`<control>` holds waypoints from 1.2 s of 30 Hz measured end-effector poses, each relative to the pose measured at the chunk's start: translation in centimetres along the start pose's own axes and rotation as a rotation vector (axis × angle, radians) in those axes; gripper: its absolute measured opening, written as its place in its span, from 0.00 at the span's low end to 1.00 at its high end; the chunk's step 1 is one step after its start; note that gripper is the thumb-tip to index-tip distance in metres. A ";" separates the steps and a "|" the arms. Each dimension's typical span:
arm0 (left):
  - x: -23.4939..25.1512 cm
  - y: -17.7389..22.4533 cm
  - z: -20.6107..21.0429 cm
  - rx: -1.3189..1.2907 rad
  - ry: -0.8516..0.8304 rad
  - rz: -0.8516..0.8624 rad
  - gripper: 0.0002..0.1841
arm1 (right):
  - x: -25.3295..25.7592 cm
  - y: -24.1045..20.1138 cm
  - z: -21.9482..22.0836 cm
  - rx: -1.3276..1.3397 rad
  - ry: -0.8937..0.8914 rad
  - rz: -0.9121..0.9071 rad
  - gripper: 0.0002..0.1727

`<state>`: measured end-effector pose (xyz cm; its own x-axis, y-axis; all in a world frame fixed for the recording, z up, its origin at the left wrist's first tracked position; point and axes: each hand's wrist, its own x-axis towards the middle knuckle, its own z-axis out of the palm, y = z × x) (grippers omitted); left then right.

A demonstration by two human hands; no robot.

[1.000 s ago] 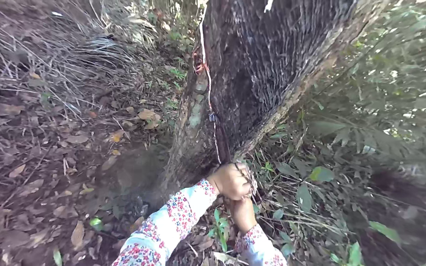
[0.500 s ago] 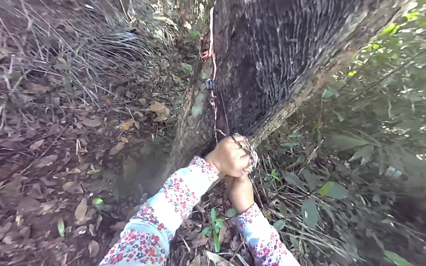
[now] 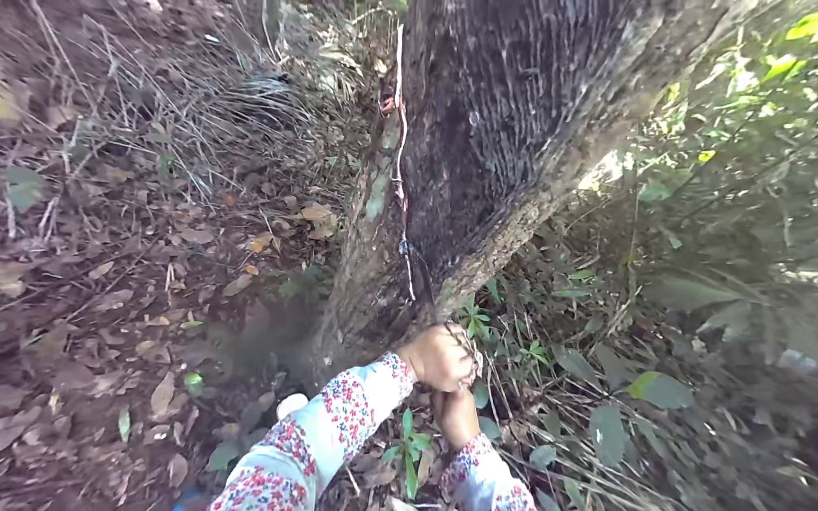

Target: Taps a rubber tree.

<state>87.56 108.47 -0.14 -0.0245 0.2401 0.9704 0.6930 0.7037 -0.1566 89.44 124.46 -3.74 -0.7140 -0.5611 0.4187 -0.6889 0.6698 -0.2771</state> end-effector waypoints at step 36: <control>10.5 -9.7 -11.7 -0.083 0.248 0.036 0.35 | 9.3 -18.5 -9.2 -0.151 0.318 -0.099 0.13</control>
<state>89.02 96.38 13.71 0.1716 0.0853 0.9815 0.7470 0.6382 -0.1860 96.63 111.32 13.25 -0.5542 -0.4632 0.6916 -0.7093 0.6976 -0.1011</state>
